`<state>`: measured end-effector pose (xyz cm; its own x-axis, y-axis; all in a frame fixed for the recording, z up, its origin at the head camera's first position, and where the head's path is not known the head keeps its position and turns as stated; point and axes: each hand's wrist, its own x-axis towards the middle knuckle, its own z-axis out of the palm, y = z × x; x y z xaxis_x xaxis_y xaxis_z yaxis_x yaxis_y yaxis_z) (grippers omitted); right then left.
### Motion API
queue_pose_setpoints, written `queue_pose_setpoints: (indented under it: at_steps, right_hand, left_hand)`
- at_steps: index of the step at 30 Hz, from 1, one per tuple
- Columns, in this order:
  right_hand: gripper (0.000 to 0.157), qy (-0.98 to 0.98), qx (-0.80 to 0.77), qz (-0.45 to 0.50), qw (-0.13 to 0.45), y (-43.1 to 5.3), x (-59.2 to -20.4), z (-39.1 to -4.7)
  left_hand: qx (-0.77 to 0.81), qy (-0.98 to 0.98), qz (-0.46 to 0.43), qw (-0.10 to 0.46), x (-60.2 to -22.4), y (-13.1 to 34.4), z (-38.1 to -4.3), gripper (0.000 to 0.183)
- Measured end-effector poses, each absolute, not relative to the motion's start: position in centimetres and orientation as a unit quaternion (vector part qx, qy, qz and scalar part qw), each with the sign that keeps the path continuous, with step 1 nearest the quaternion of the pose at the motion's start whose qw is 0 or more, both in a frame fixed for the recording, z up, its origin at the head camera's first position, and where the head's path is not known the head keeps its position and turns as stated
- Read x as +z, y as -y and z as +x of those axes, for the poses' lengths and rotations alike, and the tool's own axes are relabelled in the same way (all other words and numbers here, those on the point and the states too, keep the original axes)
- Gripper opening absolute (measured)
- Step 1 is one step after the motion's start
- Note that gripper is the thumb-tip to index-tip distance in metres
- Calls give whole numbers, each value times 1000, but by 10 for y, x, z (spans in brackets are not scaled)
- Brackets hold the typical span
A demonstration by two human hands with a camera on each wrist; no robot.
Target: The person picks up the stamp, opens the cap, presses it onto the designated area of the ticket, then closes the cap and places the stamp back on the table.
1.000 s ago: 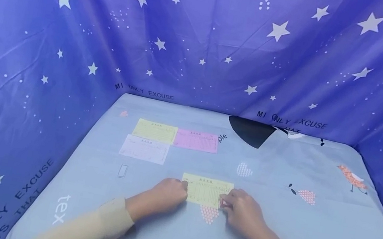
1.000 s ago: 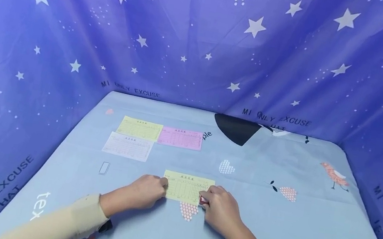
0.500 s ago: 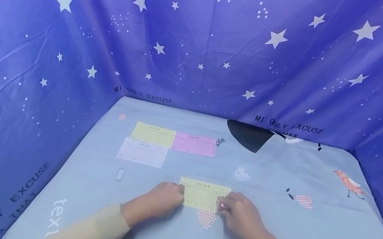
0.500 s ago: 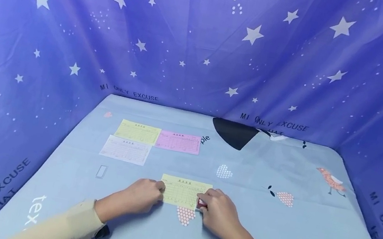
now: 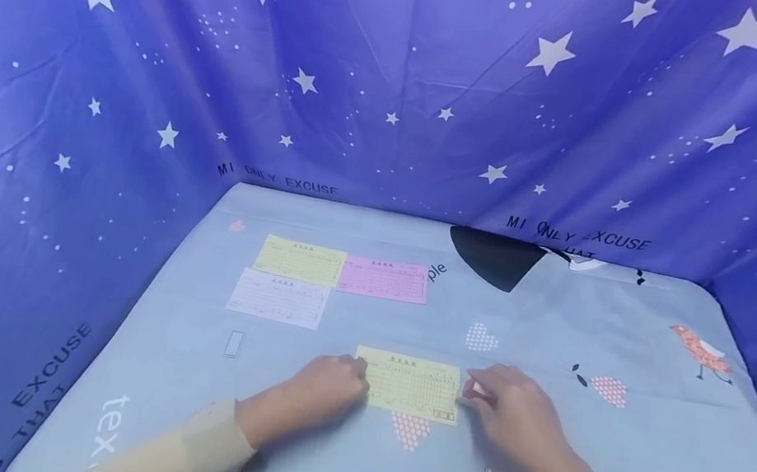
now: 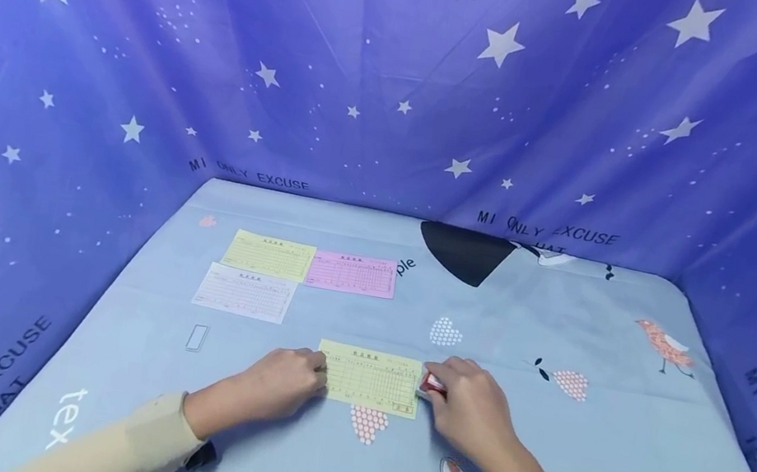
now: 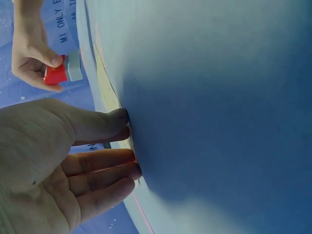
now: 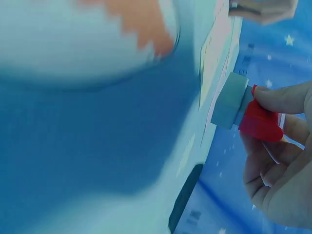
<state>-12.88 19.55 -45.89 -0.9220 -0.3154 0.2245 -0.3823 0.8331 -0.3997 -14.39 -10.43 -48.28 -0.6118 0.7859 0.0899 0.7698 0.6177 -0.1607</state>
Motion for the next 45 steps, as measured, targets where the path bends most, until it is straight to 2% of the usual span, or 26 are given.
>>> queue_pose_setpoints:
  at_steps: [4, 7, 11, 21, 25, 32, 39, 45]
  right_hand:
    - [26, 958, 225, 156, 84, -216, -457, -131]
    - [34, 957, 218, 150, 118, -231, -458, -133]
    - [31, 954, 212, 147, 155, -245, -462, -134]
    - [36, 953, 222, 120, 166, -268, -467, -120]
    - [37, 952, 237, 98, 165, -277, -465, -113]
    - [36, 951, 257, 68, 155, -286, -464, -97]
    - [37, 951, 255, 62, 165, -292, -469, -96]
    - [37, 951, 250, 63, 169, -291, -468, -95]
  left_hand:
    - [53, 893, -440, 81, -484, 103, -143, 9]
    - [53, 891, -441, 87, -485, 103, -142, 9]
    - [56, 892, -440, 89, -484, 103, -141, 9]
    - [38, 905, -413, 89, -475, 105, -143, 10]
    - [-46, 934, -351, 55, -472, 102, -159, 13]
    - [-195, 958, -207, -49, -471, 98, -193, 13]
    - [-186, 960, -179, -105, -473, 95, -197, 22]
    - [-171, 962, -182, -112, -474, 93, -197, 6]
